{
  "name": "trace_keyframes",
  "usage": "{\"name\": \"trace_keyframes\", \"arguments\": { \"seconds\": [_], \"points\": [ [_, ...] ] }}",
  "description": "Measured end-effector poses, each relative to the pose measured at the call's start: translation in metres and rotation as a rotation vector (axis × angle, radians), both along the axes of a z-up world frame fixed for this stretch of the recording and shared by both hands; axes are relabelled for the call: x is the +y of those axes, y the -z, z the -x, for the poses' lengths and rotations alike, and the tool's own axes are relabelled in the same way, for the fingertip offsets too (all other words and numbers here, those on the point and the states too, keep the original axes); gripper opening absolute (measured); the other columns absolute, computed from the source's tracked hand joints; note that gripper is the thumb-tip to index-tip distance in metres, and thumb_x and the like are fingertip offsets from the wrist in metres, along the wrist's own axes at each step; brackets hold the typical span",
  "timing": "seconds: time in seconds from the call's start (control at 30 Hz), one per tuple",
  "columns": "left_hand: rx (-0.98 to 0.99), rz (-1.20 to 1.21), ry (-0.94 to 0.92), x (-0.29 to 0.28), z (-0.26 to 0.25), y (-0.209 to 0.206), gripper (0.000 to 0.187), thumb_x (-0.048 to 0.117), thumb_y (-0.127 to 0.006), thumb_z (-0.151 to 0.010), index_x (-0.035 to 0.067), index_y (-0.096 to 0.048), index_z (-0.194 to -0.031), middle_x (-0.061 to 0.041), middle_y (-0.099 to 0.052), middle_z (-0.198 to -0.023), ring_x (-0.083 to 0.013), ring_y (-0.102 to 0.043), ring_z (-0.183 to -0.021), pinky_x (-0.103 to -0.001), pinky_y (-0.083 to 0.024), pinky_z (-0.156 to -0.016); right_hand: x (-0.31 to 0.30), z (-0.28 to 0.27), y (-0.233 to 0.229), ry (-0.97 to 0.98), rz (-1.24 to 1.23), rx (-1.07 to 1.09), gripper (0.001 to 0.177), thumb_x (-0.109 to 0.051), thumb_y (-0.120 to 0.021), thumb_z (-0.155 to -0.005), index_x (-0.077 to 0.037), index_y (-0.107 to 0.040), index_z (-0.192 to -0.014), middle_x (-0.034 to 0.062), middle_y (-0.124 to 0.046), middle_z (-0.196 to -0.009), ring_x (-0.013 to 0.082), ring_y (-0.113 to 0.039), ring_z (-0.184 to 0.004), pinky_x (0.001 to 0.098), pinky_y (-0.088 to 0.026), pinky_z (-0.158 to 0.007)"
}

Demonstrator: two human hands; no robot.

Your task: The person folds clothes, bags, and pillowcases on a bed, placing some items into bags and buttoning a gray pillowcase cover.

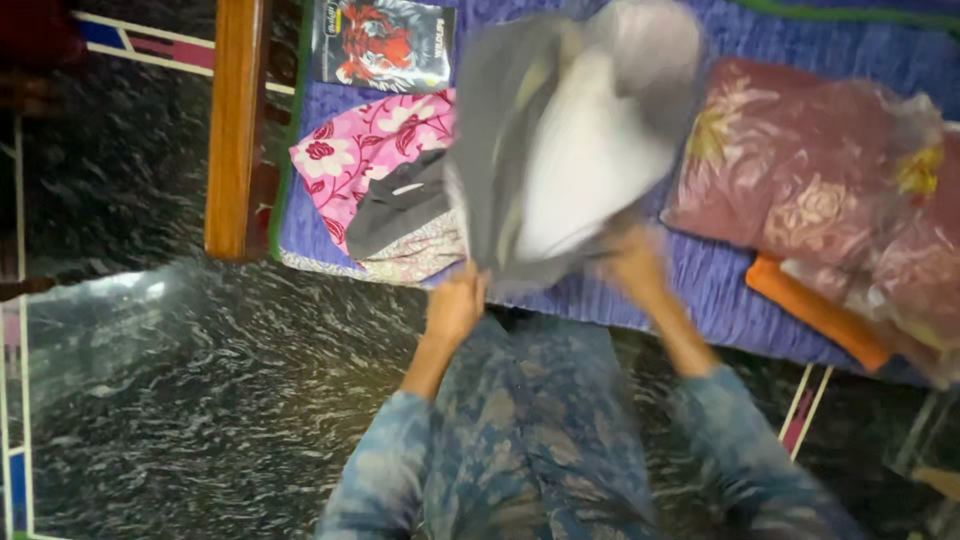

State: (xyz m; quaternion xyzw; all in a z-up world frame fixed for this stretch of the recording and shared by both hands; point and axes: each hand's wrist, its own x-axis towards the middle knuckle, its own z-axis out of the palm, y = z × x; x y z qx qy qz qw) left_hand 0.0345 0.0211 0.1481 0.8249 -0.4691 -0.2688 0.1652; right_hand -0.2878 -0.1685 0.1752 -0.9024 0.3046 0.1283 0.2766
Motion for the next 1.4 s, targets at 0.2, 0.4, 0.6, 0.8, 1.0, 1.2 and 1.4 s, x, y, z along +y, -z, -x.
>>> {"name": "trace_keyframes", "arguments": {
  "seconds": [0.2,0.4,0.6,0.8,1.0,1.2,1.4],
  "points": [
    [0.13,-0.387,0.226,0.092,0.046,0.138,0.032,0.032,-0.058,-0.102,0.003,-0.069,-0.108,-0.025,-0.07,-0.088,-0.0461,-0.068,-0.08,-0.055,-0.052,-0.071,0.08,0.052,0.111,-0.168,-0.173,0.491,0.033,-0.029,-0.074,-0.072,-0.01,-0.078,-0.099,0.0183,-0.075,-0.096,0.0329,-0.071,-0.091,0.0453,-0.056,-0.083],
    [0.236,0.196,-0.044,0.011,0.008,0.025,0.035,0.031,-0.054,-0.098,0.001,-0.069,-0.109,-0.03,-0.068,-0.084,-0.0511,-0.065,-0.076,-0.06,-0.05,-0.069,-0.031,0.055,0.029,0.449,-0.012,-0.224,0.029,-0.017,-0.069,-0.083,-0.004,-0.074,-0.108,0.0204,-0.074,-0.097,0.03,-0.072,-0.085,0.043,-0.056,-0.078],
    [0.698,0.619,-0.359,-0.108,-0.023,-0.1,0.023,0.028,-0.067,-0.101,0.005,-0.068,-0.102,-0.003,-0.061,-0.067,-0.0082,-0.057,-0.055,-0.031,-0.043,-0.049,-0.111,0.046,-0.088,0.936,0.257,-0.87,0.029,-0.005,-0.066,-0.09,0.003,-0.066,-0.117,0.0082,-0.065,-0.104,0.0195,-0.062,-0.097,0.0339,-0.051,-0.087],
    [0.55,0.461,-0.308,-0.085,0.003,-0.069,0.022,0.027,-0.069,-0.099,0.005,-0.071,-0.1,-0.006,-0.06,-0.06,-0.0107,-0.053,-0.051,-0.031,-0.039,-0.048,-0.098,0.075,0.013,0.904,0.24,-0.682,0.024,-0.004,-0.072,-0.089,0.001,-0.065,-0.111,0.0085,-0.06,-0.104,0.0201,-0.06,-0.104,0.0329,-0.05,-0.096],
    [0.486,0.209,-0.242,-0.008,0.023,0.013,0.022,0.026,-0.071,-0.096,0.004,-0.07,-0.093,-0.015,-0.066,-0.07,-0.0276,-0.068,-0.062,-0.039,-0.051,-0.061,-0.007,0.072,0.096,1.738,-1.353,-1.298,0.131,-0.085,-0.054,-0.067,-0.024,0.015,-0.159,0.0325,-0.008,-0.162,0.0578,-0.039,-0.134,0.0797,-0.03,-0.102],
    [0.298,0.232,-0.166,0.032,0.044,0.075,0.022,0.021,-0.075,-0.087,0.001,-0.07,-0.092,-0.021,-0.071,-0.091,-0.0383,-0.07,-0.081,-0.046,-0.054,-0.073,0.03,0.027,0.155,0.973,-0.143,-0.338,0.108,-0.061,-0.067,-0.071,-0.01,-0.014,-0.151,0.0301,-0.035,-0.142,0.0503,-0.05,-0.121,0.0655,-0.039,-0.096],
    [0.259,0.174,0.021,0.015,0.064,0.047,0.02,0.02,-0.074,-0.09,0.002,-0.07,-0.097,-0.021,-0.067,-0.099,-0.0414,-0.065,-0.093,-0.05,-0.051,-0.082,0.065,-0.036,0.137,0.331,-0.006,-0.679,0.087,-0.037,-0.08,-0.075,0.004,-0.044,-0.143,0.0276,-0.062,-0.122,0.0427,-0.062,-0.107,0.0514,-0.049,-0.09]
  ]
}}
